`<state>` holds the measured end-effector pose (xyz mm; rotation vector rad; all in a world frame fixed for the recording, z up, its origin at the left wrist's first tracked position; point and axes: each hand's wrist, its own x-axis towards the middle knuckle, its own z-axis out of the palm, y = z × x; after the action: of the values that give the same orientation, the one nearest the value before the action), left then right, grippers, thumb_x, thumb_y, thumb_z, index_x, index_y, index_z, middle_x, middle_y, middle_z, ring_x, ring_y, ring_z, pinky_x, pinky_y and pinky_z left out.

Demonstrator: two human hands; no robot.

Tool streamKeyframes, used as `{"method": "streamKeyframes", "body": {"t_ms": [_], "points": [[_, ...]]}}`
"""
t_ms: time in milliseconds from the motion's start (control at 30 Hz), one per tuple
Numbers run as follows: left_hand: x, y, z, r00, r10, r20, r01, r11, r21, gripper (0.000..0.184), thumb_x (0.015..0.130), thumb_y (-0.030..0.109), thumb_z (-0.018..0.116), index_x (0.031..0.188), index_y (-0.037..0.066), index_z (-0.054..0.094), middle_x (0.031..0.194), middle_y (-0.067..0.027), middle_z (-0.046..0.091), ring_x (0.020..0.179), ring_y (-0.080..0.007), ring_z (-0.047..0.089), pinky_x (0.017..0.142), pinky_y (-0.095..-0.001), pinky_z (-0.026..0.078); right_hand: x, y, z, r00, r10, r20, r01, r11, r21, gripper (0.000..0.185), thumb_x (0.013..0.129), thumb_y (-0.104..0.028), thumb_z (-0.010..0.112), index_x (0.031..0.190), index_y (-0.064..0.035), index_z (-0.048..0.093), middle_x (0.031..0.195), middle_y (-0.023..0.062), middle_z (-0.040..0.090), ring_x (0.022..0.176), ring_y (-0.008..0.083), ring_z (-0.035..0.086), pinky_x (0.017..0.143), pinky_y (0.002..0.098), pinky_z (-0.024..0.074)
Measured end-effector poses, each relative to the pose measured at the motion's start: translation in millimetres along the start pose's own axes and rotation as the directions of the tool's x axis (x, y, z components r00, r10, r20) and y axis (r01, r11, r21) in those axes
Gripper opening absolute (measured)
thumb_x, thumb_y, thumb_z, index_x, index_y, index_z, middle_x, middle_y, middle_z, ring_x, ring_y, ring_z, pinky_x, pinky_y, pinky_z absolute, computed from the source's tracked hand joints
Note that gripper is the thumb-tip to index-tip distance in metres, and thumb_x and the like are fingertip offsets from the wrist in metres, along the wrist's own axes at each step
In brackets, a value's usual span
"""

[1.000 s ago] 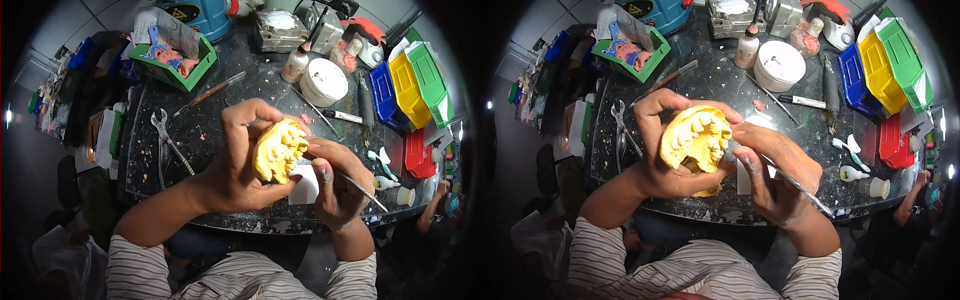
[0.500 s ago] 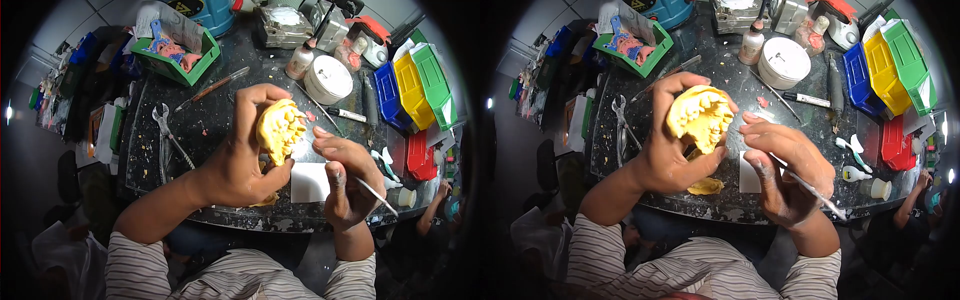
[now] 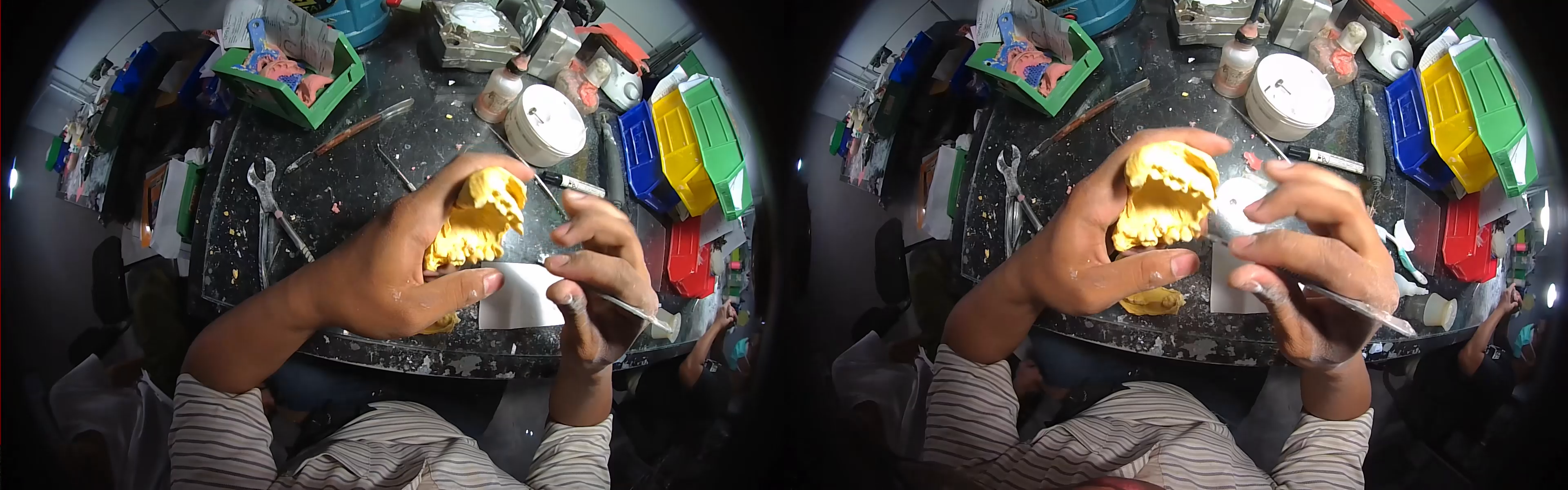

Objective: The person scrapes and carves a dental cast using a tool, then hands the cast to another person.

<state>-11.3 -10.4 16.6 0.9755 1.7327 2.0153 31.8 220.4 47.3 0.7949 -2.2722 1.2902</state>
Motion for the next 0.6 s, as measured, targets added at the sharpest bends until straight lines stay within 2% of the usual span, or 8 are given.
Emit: {"method": "streamKeyframes", "body": {"t_ms": [33,67,100,200,233,400,500,600], "points": [[-0.1,-1.9,1.1,1.000,-0.008,0.012,0.008,0.998,-0.060,0.067,0.089,0.004,0.073,0.148,-0.002,0.041,0.142,-0.0123,0.049,0.122,-0.0144,0.053,0.104,-0.0307,0.043,-5.1,-0.8,4.3,0.989,0.138,-0.044,-0.133,0.986,0.101,0.024,0.073,-0.024,0.089,0.088,-0.0073,0.081,0.111,0.0181,0.066,0.123,0.0361,0.058,0.111,0.0528,0.0436],[-0.1,-3.4,1.6,1.000,-0.013,0.024,0.016,0.993,-0.120,0.066,0.090,0.005,0.074,0.147,-0.003,0.042,0.140,-0.0125,0.052,0.120,-0.0143,0.054,0.104,-0.0312,0.043,-5.9,2.2,5.6,0.989,0.141,-0.041,-0.136,0.986,0.102,0.024,0.073,-0.024,0.089,0.088,-0.0073,0.081,0.111,0.0181,0.066,0.123,0.0361,0.058,0.111,0.0528,0.0436],[-0.5,1.5,-0.9,0.997,-0.047,0.062,0.050,0.997,-0.061,0.067,0.091,0.009,0.075,0.148,-0.003,0.042,0.136,-0.0130,0.057,0.122,-0.0153,0.055,0.105,-0.0323,0.044,-6.0,5.5,6.4,0.992,0.124,-0.020,-0.120,0.986,0.118,0.029,0.078,-0.033,0.087,0.086,-0.0060,0.079,0.122,0.0221,0.060,0.131,0.0404,0.053,0.113,0.0568,0.0402],[-4.3,-0.8,1.8,0.997,-0.057,0.054,0.059,0.998,-0.031,0.066,0.092,0.009,0.075,0.148,-0.003,0.042,0.137,-0.0134,0.058,0.123,-0.0159,0.056,0.106,-0.0331,0.044,-7.2,7.2,9.8,0.985,0.174,0.013,-0.174,0.969,0.174,0.039,0.080,-0.045,0.086,0.082,-0.0066,0.078,0.136,0.0261,0.052,0.140,0.0457,0.045,0.116,0.0614,0.0365],[-4.4,1.4,1.0,0.993,-0.098,0.072,0.102,0.994,-0.048,0.064,0.093,0.010,0.075,0.147,-0.004,0.043,0.140,-0.0145,0.057,0.125,-0.0168,0.056,0.108,-0.0337,0.043,-8.5,10.4,12.2,0.987,0.162,0.007,-0.159,0.964,0.212,0.039,0.079,-0.046,0.086,0.082,-0.0075,0.078,0.136,0.0261,0.052,0.140,0.0454,0.045,0.115,0.0610,0.0378],[-3.8,1.1,1.7,0.988,-0.102,0.112,0.111,0.991,-0.073,0.063,0.094,0.013,0.074,0.147,-0.004,0.043,0.139,-0.0150,0.057,0.124,-0.0170,0.057,0.106,-0.0333,0.045,-8.5,13.9,14.0,0.992,0.127,0.027,-0.130,0.955,0.268,0.040,0.077,-0.049,0.087,0.081,-0.0099,0.078,0.136,0.0260,0.053,0.140,0.0443,0.046,0.113,0.0603,0.0412],[-3.6,1.5,1.5,0.988,-0.086,0.124,0.094,0.994,-0.061,0.061,0.096,0.015,0.073,0.146,-0.004,0.043,0.135,-0.0151,0.060,0.120,-0.0170,0.059,0.104,-0.0327,0.047,-7.3,9.3,16.3,0.984,0.178,0.030,-0.178,0.938,0.296,0.039,0.079,-0.048,0.086,0.081,-0.0101,0.078,0.134,0.0254,0.054,0.139,0.0442,0.046,0.111,0.0601,0.0431],[-4.4,6.4,-0.6,0.983,-0.116,0.140,0.120,0.993,-0.017,0.059,0.098,0.016,0.070,0.146,-0.005,0.043,0.130,-0.0151,0.062,0.116,-0.0166,0.061,0.101,-0.0320,0.048,-7.6,6.3,17.4,0.977,0.213,0.028,-0.210,0.919,0.334,0.038,0.081,-0.045,0.086,0.081,-0.0086,0.077,0.130,0.0240,0.056,0.135,0.0441,0.052,0.106,0.0566,0.0501]]}}
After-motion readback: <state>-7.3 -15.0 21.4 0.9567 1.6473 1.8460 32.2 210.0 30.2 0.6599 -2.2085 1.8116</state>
